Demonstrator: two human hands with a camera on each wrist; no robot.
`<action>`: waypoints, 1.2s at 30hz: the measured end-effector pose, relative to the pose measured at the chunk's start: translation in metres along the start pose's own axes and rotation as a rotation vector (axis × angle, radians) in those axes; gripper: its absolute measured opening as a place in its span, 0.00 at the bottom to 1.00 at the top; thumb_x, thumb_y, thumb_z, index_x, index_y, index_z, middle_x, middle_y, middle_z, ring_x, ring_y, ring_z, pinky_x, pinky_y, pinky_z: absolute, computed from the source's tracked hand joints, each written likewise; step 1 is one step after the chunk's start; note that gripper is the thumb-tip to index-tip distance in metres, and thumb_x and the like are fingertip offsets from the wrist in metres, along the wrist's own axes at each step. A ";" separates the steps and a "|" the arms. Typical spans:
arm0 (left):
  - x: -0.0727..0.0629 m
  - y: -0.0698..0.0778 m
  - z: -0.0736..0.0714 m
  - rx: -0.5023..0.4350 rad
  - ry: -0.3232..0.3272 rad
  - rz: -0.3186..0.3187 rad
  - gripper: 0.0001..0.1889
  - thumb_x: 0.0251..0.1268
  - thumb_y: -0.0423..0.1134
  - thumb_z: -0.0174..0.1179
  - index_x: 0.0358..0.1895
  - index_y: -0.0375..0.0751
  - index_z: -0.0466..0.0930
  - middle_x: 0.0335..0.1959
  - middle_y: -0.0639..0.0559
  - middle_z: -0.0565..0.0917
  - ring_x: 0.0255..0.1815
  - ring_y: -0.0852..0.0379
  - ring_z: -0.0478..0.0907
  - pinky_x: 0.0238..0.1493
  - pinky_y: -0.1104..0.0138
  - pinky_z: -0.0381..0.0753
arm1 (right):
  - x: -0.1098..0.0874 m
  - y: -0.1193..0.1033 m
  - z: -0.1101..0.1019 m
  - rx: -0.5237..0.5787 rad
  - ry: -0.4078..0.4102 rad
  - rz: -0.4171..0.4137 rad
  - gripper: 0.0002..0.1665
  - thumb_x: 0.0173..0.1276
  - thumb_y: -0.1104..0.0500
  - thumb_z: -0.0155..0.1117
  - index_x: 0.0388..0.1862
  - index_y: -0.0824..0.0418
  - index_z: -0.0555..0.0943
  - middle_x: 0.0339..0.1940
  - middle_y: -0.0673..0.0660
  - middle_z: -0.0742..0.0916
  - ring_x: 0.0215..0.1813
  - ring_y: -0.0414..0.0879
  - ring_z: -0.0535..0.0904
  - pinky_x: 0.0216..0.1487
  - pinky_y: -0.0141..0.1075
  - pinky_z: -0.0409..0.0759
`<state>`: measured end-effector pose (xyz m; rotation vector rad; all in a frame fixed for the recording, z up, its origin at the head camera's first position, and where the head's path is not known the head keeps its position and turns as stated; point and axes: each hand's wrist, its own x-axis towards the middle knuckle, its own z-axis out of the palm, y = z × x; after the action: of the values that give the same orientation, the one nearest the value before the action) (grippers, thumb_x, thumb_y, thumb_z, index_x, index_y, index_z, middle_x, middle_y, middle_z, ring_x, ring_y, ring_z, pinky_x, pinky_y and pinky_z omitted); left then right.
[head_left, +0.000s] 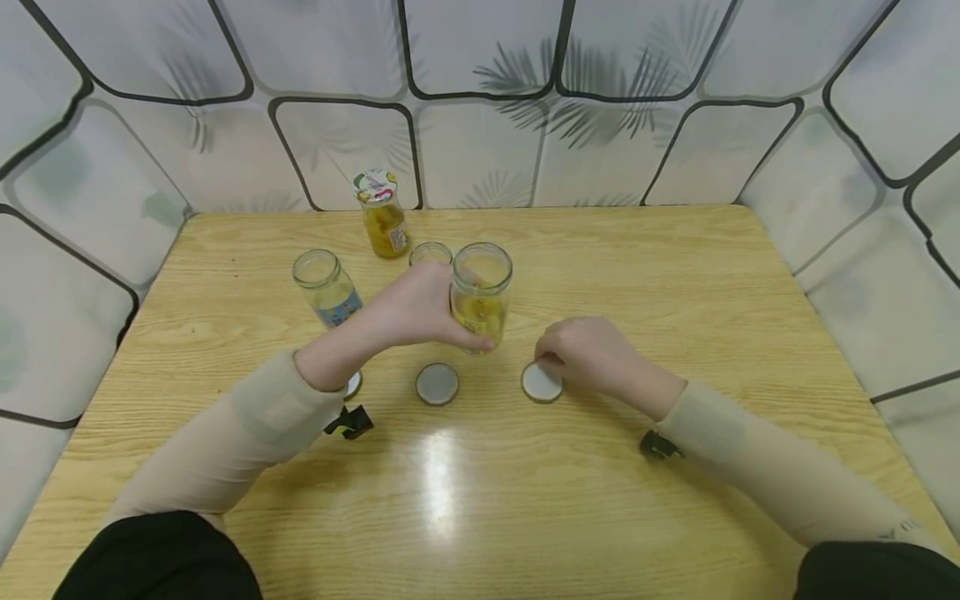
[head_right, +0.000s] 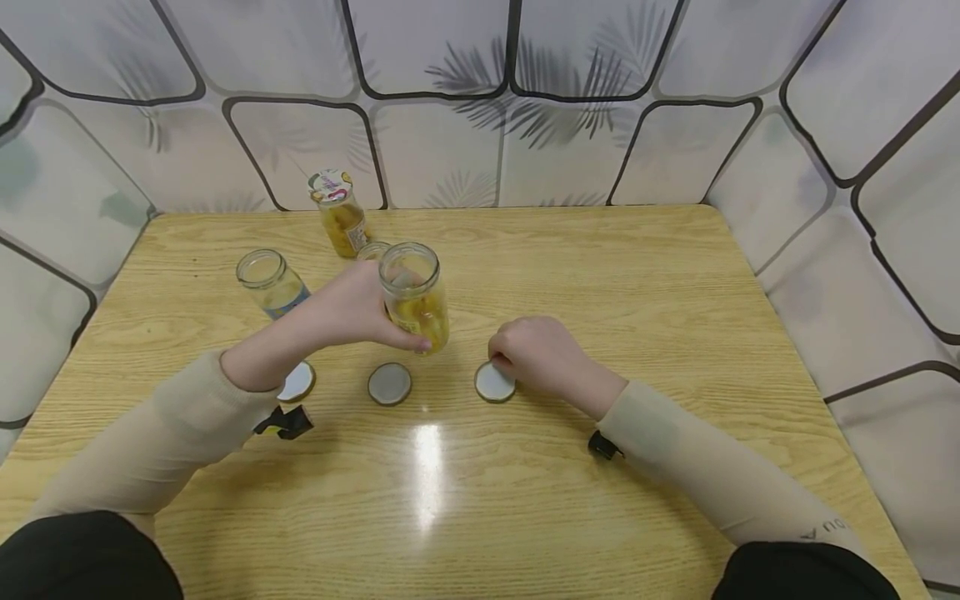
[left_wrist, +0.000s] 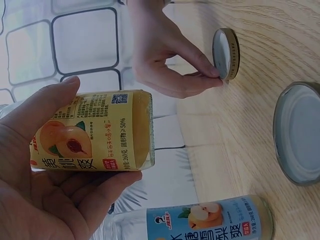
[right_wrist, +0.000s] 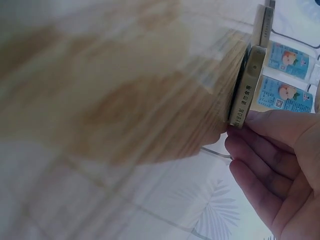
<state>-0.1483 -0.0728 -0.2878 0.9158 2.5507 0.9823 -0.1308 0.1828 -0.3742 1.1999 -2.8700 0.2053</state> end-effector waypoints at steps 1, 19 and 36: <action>0.000 0.000 0.000 0.005 0.001 0.003 0.20 0.37 0.48 0.77 0.34 0.46 0.80 0.23 0.57 0.82 0.21 0.60 0.73 0.26 0.66 0.75 | 0.000 0.000 0.000 -0.002 -0.003 0.001 0.02 0.58 0.58 0.69 0.27 0.50 0.85 0.26 0.44 0.85 0.29 0.38 0.79 0.30 0.35 0.78; 0.003 0.003 0.002 0.047 0.010 0.017 0.22 0.37 0.51 0.77 0.36 0.47 0.80 0.25 0.57 0.83 0.24 0.60 0.76 0.29 0.66 0.77 | 0.000 0.001 0.000 -0.005 0.000 -0.008 0.03 0.57 0.59 0.69 0.27 0.50 0.85 0.26 0.45 0.85 0.29 0.39 0.79 0.30 0.35 0.79; 0.008 0.010 0.005 0.033 0.027 0.033 0.21 0.36 0.51 0.77 0.36 0.48 0.82 0.26 0.60 0.84 0.25 0.62 0.79 0.31 0.68 0.79 | -0.001 0.001 0.000 0.012 0.007 -0.015 0.03 0.58 0.59 0.69 0.27 0.50 0.85 0.26 0.45 0.85 0.28 0.38 0.79 0.30 0.34 0.79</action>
<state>-0.1478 -0.0591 -0.2844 0.9635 2.5889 0.9708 -0.1306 0.1839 -0.3747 1.2201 -2.8574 0.2264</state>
